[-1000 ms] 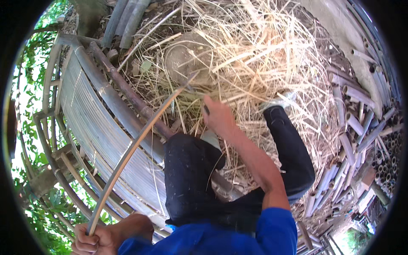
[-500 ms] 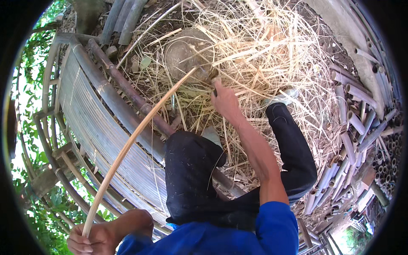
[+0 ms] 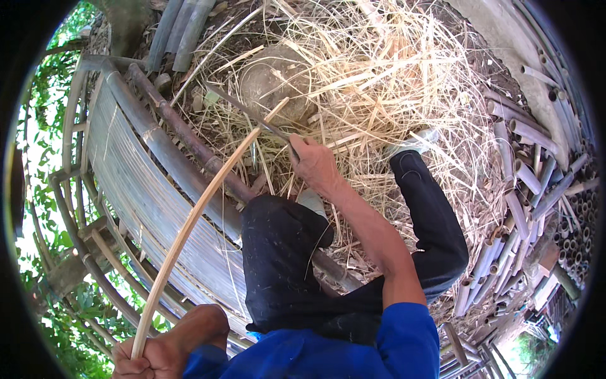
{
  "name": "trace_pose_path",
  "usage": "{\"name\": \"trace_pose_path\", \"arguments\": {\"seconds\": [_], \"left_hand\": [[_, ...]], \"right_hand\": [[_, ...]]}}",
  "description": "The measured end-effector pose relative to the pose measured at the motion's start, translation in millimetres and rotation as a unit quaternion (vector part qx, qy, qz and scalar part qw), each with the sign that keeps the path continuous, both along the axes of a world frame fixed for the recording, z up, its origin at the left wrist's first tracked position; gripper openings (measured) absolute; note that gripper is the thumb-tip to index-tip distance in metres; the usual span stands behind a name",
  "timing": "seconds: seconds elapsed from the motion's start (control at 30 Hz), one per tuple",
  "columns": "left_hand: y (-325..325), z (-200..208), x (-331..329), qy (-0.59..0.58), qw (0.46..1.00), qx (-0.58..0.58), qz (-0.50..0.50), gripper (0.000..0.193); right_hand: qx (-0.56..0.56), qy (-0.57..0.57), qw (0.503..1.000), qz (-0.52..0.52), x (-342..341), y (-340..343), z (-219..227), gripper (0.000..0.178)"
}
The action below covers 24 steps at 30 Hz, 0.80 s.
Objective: The person uses a blade to shave thin strips from a length of bamboo, moving the tool repeatedly along the surface while holding the piece by hand.
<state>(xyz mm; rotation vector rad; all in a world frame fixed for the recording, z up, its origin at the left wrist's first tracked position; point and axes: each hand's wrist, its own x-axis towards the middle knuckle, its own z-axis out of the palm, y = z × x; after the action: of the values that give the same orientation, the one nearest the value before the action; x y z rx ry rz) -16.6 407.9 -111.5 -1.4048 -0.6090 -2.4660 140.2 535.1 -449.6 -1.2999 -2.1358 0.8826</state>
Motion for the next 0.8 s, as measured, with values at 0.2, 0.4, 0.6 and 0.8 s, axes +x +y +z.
{"name": "trace_pose_path", "arguments": {"seconds": [0.2, 0.4, 0.6, 0.8], "left_hand": [[1.8, 5.5, -6.5, -0.006, 0.997, 0.01, 0.077, 0.026], [-3.7, 9.8, -15.7, -0.058, 0.998, 0.008, -0.024, 0.034], [-6.7, 0.0, -12.6, -0.058, 0.985, 0.059, -0.15, 0.037], [-2.1, -1.9, -18.8, -0.064, 0.978, 0.123, -0.158, 0.035]], "right_hand": [[-0.017, -0.015, 1.0, -0.006, 4.5, 23.0, -30.0, 0.015], [-0.022, -0.114, 0.991, -0.068, 51.4, 19.6, -66.2, 0.013], [-0.065, -0.057, 0.996, 0.006, 11.6, -6.9, 15.1, 0.016], [0.033, -0.008, 0.999, 0.029, -15.6, -11.8, 16.6, 0.014]]}}
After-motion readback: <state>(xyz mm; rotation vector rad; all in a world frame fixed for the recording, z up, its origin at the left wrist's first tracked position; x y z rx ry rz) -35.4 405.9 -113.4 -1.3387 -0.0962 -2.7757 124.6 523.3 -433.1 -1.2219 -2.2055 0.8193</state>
